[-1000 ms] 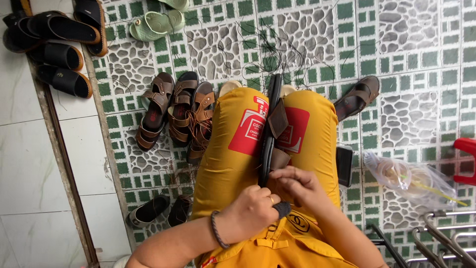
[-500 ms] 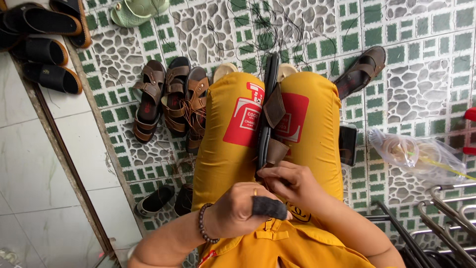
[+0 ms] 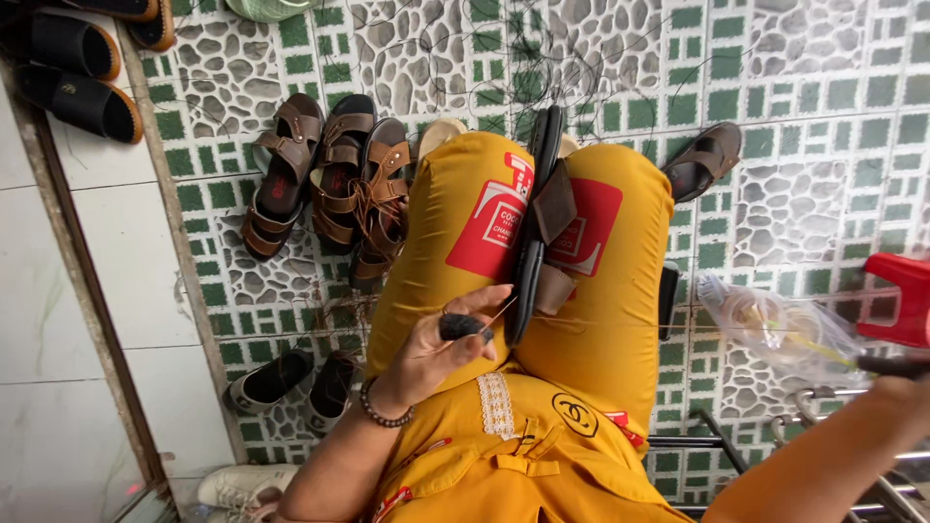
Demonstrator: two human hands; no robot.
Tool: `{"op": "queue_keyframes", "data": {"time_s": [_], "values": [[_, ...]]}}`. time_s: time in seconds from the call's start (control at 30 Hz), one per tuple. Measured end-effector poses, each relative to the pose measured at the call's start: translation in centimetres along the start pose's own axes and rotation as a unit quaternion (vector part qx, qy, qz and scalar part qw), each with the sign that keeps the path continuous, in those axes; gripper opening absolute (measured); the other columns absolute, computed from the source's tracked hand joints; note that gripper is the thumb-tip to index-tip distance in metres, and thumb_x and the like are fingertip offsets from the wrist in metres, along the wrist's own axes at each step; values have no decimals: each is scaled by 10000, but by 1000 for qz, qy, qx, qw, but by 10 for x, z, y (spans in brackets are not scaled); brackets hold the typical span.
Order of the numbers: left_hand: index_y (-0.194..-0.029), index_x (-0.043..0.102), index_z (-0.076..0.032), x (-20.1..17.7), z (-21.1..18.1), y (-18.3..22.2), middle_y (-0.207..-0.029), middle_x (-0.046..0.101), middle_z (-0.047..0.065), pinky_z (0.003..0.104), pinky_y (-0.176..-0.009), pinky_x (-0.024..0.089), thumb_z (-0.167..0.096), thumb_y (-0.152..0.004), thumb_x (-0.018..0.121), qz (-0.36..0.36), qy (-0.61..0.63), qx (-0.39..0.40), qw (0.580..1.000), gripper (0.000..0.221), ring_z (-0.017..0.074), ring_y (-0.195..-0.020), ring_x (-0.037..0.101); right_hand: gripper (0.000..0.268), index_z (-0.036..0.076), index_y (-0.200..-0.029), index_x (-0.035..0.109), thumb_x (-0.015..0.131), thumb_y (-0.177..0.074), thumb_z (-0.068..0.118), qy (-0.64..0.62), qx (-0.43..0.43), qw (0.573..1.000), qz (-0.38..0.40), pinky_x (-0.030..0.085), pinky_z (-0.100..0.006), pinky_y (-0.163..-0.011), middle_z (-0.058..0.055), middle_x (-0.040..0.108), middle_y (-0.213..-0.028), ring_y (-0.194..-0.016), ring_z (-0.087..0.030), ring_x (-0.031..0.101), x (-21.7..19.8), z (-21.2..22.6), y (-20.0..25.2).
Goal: The person sews the sole and strap of a brown sandal by hand using a needle and thread while holding the sandal on their lap.
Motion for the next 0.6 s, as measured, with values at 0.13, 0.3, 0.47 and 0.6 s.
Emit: {"op": "queue_keyframes", "data": {"time_s": [0.13,0.3,0.47,0.6], "values": [[-1248,503,82,13,12,-35,-1369,487,234,360,-1178,350,-574,-979,288,91,220,-6,971,740,348,-1423,339,159,38,-1061,719,573,-1087,-20,409,-648,642,32,316,-179,-441,-56,709,-871,-545,-72,461,70,-17,138],[-1055,625,-17,-27,6,-101,-1074,685,149,255,-809,647,-193,-947,551,-51,-180,72,980,219,217,-934,724,239,57,-940,565,685,-822,226,186,-410,694,561,536,-366,-914,-169,508,-1260,-1057,-281,607,149,33,305],[-985,584,19,-73,1,-188,-1038,681,122,152,-614,647,-169,-936,588,-150,-265,115,946,194,164,-859,728,359,49,-792,628,510,-1009,309,-143,-61,559,814,499,-518,-888,-217,606,-1105,-798,-301,679,170,68,354],[-865,668,-75,-102,56,-248,-747,693,5,135,-402,485,-361,-889,562,-153,-332,-172,915,306,30,-465,536,276,82,-723,519,464,-968,196,-50,-114,664,738,474,-309,-577,-70,592,-689,-607,-203,575,204,59,360]]}}
Point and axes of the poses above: each hand's wrist, its own y-axis away from the middle knuckle, its own x-axis out of the palm, z = x × y, the point moved 6 cm from there along -y, towards the middle knuckle
